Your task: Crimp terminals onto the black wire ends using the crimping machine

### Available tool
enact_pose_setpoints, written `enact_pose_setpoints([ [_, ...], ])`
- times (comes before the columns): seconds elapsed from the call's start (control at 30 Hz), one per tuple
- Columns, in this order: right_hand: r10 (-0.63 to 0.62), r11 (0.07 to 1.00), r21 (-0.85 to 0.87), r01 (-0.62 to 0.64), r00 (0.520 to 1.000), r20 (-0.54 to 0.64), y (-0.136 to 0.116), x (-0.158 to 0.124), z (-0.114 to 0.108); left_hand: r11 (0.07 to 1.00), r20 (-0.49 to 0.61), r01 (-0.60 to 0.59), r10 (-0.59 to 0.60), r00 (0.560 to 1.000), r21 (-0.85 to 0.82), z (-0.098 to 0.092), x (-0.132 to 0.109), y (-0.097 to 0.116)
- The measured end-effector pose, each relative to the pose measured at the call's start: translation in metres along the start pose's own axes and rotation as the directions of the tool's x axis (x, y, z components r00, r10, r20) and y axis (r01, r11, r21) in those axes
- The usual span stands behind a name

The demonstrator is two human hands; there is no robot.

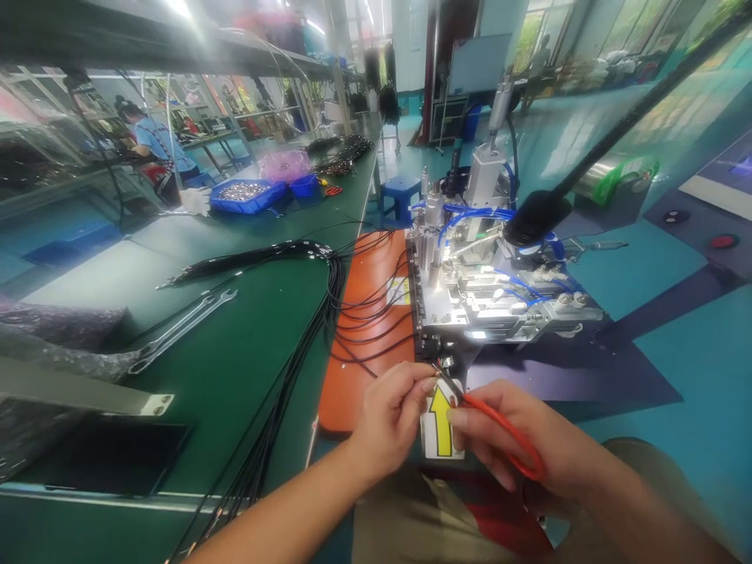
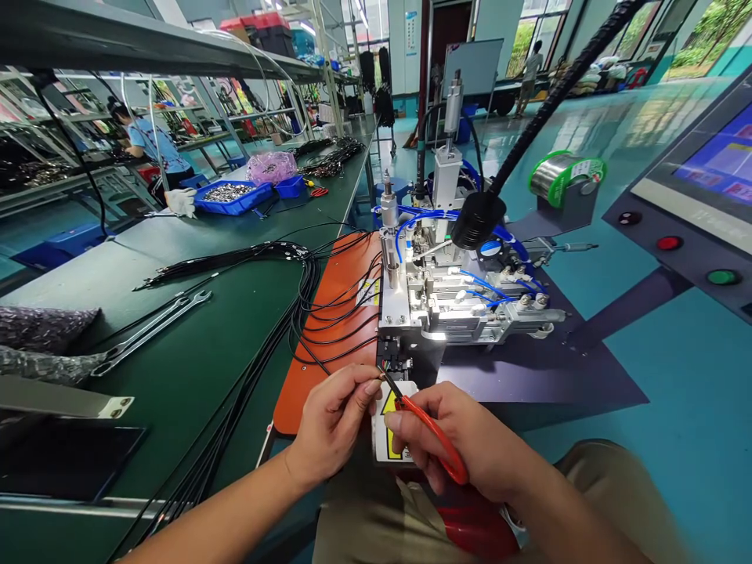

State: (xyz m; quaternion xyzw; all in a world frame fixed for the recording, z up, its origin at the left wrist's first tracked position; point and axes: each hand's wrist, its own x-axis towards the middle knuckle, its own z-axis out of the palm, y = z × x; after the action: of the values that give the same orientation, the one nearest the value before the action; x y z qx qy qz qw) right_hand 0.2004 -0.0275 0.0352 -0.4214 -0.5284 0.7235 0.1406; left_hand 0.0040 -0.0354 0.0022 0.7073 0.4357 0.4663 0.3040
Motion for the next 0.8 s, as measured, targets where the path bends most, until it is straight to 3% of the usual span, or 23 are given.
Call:
enact_pose_setpoints([
  [0.1, 0.000, 0.998, -0.060, 0.000, 1.000, -0.010, 0.000, -0.001, -0.002, 1.000, 0.003, -0.001, 0.001, 1.000, 0.005, 0.000, 0.000, 0.000],
  [0.17, -0.066, 0.965, -0.261, 0.027, 0.987, -0.144, 0.000, -0.003, -0.005, 1.000, -0.002, 0.006, -0.006, 1.000, 0.009, 0.000, 0.001, 0.000],
  [0.27, -0.257, 0.881, -0.470, 0.059, 0.893, -0.369, 0.000, -0.006, -0.007, 0.999, -0.013, 0.024, -0.024, 1.000, 0.021, 0.002, 0.000, -0.001],
  [0.4, -0.379, 0.875, -0.465, 0.132, 0.785, -0.491, -0.001, -0.005, 0.000, 0.998, -0.016, 0.055, -0.054, 0.998, 0.029, 0.004, -0.001, -0.002],
  [0.53, -0.578, 0.730, -0.647, 0.222, 0.705, -0.411, 0.000, 0.002, 0.007, 0.997, -0.016, 0.070, -0.070, 0.997, 0.034, 0.004, -0.001, -0.001],
  [0.7, -0.758, 0.537, -0.769, 0.346, 0.598, -0.261, 0.005, 0.013, 0.001, 0.997, 0.000, 0.051, -0.051, 0.999, 0.058, 0.003, 0.000, 0.000],
  [0.8, -0.792, 0.470, -0.802, 0.368, 0.578, -0.198, 0.005, 0.015, -0.004, 0.997, -0.008, 0.034, -0.034, 0.999, 0.072, 0.003, 0.000, 0.000],
])
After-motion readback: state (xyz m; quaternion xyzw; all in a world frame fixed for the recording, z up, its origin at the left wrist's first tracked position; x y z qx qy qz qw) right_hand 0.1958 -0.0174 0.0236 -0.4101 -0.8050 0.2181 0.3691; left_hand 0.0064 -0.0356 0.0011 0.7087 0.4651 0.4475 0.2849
